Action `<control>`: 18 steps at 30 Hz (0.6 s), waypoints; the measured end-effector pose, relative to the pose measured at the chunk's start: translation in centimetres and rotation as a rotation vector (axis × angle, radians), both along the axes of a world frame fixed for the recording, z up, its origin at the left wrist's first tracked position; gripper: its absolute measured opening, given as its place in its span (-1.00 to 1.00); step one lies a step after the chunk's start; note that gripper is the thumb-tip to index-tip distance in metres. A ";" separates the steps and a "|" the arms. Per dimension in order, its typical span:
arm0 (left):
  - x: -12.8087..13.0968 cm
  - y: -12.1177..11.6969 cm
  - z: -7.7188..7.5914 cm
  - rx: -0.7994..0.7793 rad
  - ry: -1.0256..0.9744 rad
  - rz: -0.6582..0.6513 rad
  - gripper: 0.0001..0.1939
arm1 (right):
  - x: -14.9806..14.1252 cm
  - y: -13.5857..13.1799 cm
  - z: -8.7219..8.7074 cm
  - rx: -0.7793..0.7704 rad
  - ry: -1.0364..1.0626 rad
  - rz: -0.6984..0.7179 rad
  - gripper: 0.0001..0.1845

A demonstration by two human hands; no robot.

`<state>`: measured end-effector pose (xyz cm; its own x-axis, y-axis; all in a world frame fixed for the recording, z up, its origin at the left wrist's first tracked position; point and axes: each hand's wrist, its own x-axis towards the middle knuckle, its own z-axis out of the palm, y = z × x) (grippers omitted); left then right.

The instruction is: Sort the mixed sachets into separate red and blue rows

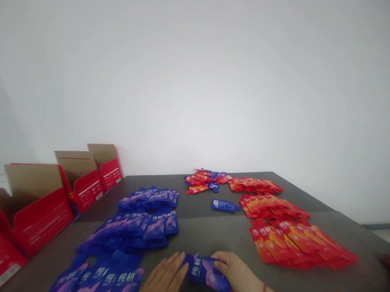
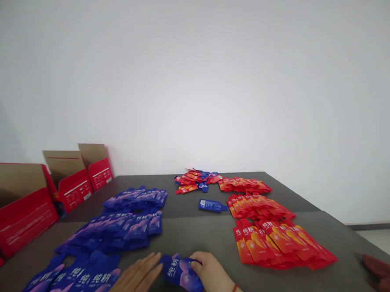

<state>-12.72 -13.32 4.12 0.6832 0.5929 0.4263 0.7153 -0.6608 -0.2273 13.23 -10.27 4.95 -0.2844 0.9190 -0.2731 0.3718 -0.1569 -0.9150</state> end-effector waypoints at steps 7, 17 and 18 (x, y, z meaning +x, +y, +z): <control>6.9 1.7 -4.1 0.057 0.069 -0.103 -0.41 | 2.0 -1.9 0.0 0.870 -0.791 0.035 -0.58; 7.9 1.4 -3.3 -0.088 0.052 -0.220 -0.41 | 3.8 -4.4 -1.1 0.807 -0.795 0.426 -0.29; 7.9 1.4 -3.1 -0.132 0.059 -0.242 -0.40 | 3.7 -4.3 -1.0 0.806 -0.806 0.441 -0.30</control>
